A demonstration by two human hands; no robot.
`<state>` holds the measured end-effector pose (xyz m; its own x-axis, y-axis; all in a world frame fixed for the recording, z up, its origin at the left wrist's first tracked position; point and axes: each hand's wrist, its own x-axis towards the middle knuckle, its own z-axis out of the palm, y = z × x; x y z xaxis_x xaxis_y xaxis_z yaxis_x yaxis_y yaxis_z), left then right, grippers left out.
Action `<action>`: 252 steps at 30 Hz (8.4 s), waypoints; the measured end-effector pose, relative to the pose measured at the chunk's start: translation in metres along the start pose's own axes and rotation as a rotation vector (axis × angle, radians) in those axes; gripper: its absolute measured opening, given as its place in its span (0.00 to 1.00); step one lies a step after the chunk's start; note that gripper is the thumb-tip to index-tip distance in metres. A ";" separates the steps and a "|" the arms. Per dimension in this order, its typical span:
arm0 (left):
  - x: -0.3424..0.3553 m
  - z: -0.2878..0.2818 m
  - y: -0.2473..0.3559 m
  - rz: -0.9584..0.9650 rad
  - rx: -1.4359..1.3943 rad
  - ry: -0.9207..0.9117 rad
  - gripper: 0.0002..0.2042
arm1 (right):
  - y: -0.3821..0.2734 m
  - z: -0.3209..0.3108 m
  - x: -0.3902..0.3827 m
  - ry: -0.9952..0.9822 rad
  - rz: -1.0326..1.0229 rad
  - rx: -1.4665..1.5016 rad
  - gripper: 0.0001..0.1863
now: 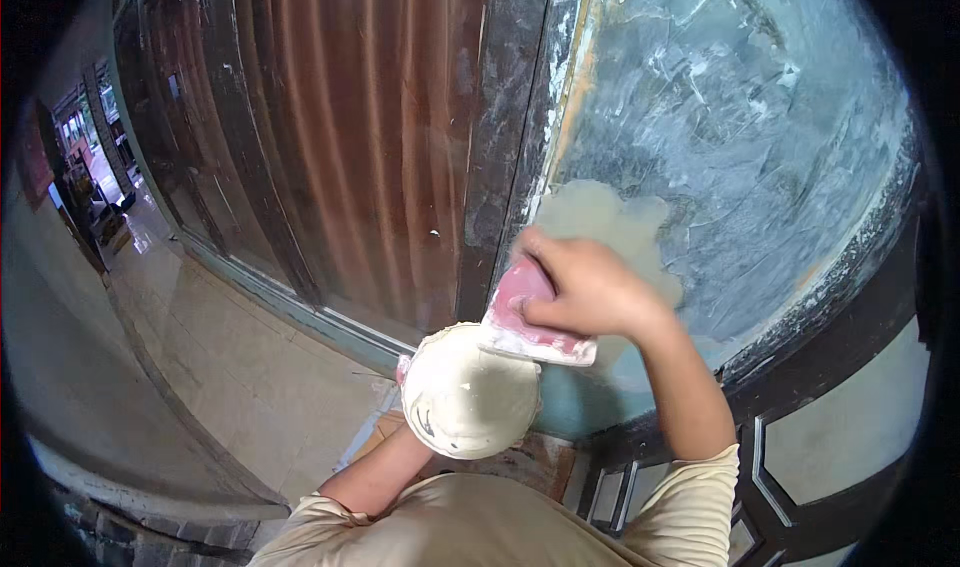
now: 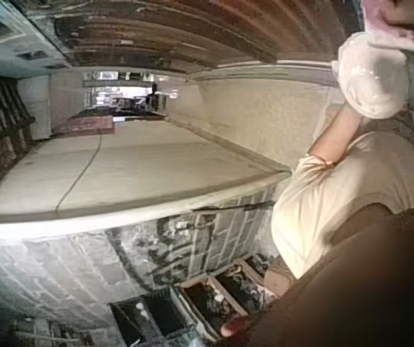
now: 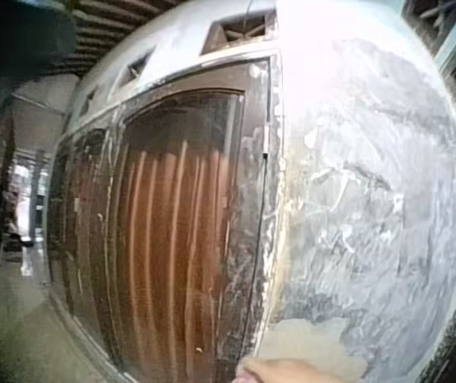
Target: The person applies plaster from a bowl onto a wall using a putty knife.
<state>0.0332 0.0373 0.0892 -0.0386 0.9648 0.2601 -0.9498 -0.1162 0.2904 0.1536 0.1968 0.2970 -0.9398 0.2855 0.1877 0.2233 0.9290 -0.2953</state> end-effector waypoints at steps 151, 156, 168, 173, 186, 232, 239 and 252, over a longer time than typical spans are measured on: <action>0.035 -0.001 -0.059 -0.162 -0.270 0.004 0.56 | 0.205 0.189 -0.166 1.104 0.713 1.301 0.17; 0.028 0.003 -0.047 -0.129 -0.336 -0.045 0.55 | 0.211 0.191 -0.131 1.215 0.645 1.275 0.16; 0.013 0.010 -0.015 -0.034 -0.524 -0.024 0.57 | 0.200 0.251 -0.142 1.224 0.913 1.454 0.16; 0.012 0.004 -0.007 -0.081 -0.530 0.043 0.57 | 0.209 0.191 -0.102 1.270 0.633 1.271 0.16; 0.006 0.000 0.004 -0.034 -0.487 -0.033 0.58 | 0.195 0.314 -0.137 1.154 1.086 1.514 0.15; 0.012 -0.009 -0.041 -0.055 -0.359 0.079 0.56 | 0.274 0.327 -0.164 1.195 0.895 1.309 0.26; 0.008 -0.040 -0.036 -0.124 0.108 0.122 0.55 | 0.299 0.412 -0.215 1.151 1.484 1.505 0.22; 0.019 -0.021 -0.061 -0.056 -0.002 0.232 0.50 | 0.311 0.414 -0.219 1.244 1.331 1.192 0.23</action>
<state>0.0843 0.0675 0.0566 -0.0556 0.9981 0.0246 -0.9532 -0.0604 0.2963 0.3217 0.3258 -0.2233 0.3007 0.8813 -0.3646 -0.2609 -0.2917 -0.9202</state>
